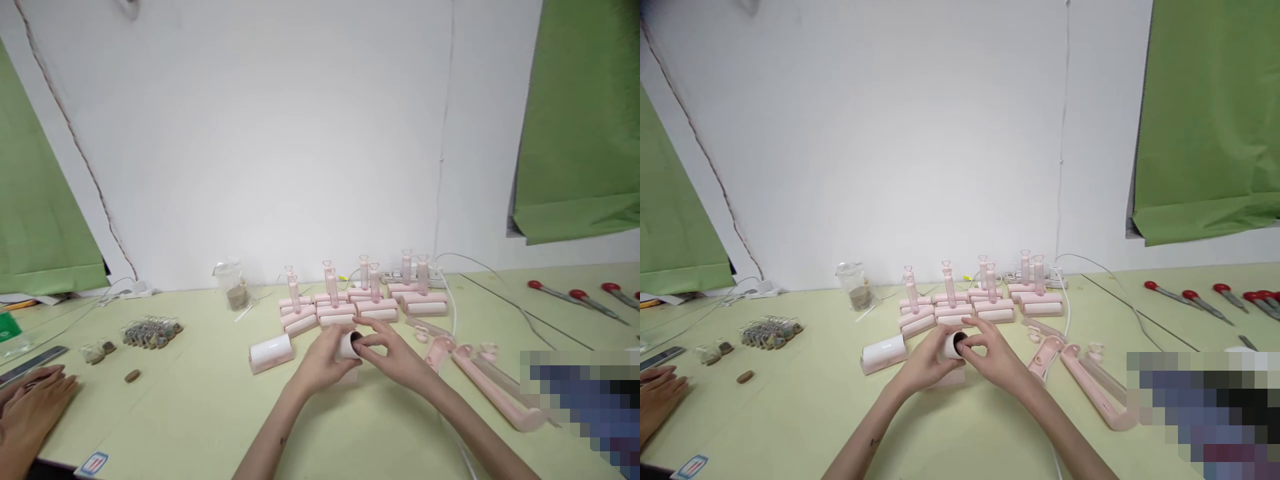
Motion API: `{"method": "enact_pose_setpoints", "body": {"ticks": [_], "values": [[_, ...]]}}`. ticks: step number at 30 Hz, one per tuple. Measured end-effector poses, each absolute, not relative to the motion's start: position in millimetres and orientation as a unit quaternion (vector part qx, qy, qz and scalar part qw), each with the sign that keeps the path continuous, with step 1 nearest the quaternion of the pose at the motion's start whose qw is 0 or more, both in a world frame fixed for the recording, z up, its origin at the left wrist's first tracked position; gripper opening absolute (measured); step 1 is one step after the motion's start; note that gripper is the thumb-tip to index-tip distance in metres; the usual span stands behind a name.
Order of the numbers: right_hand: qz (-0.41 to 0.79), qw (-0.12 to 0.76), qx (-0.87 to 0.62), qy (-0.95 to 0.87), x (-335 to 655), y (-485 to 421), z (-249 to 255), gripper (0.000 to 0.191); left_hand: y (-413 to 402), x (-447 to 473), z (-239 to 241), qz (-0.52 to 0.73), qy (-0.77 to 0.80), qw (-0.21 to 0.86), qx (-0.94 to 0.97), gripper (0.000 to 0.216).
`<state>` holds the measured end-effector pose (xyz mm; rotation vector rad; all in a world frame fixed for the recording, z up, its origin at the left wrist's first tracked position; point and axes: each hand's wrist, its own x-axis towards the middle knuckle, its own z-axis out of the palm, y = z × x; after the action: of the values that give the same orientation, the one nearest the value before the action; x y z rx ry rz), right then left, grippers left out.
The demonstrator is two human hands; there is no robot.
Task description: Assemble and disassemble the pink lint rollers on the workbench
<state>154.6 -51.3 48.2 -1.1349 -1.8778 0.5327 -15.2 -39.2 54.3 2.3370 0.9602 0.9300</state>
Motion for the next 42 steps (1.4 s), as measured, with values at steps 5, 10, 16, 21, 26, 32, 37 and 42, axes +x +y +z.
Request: {"method": "enact_pose_setpoints", "body": {"ticks": [5,10,16,21,26,32,37,42], "values": [[0.233,0.354,-0.463,-0.778,154.6,-51.9,42.2,0.027,-39.1,-9.8,54.3,0.264,0.33,0.214,0.881,0.038],[0.231,0.474,-0.438,-0.728,156.8,-52.9,53.5,0.02,-31.7,-16.0,57.1,0.297,0.367,0.191,0.86,0.042],[0.319,0.749,-0.37,-0.448,168.2,-50.9,66.0,0.03,-25.9,-31.9,56.7,0.293,0.444,0.148,0.833,0.047],[0.356,0.775,-0.378,-0.36,176.0,-42.2,62.2,0.032,-35.4,-29.3,37.0,0.148,0.464,0.097,0.868,0.053],[0.349,0.774,-0.38,-0.367,176.8,-40.9,61.4,0.034,-51.0,-43.7,30.6,0.19,0.434,0.106,0.874,0.04],[0.352,0.748,-0.401,-0.395,170.3,-44.9,60.7,0.035,-52.5,-50.7,38.4,0.194,0.431,0.141,0.87,0.053],[0.346,0.742,-0.406,-0.406,167.8,-47.0,61.8,0.035,-47.2,-49.4,37.3,0.119,0.411,0.079,0.9,0.061],[0.35,0.739,-0.397,-0.417,165.0,-51.3,63.0,0.034,-53.4,-52.7,29.1,0.106,0.394,0.059,0.911,0.073]]}}
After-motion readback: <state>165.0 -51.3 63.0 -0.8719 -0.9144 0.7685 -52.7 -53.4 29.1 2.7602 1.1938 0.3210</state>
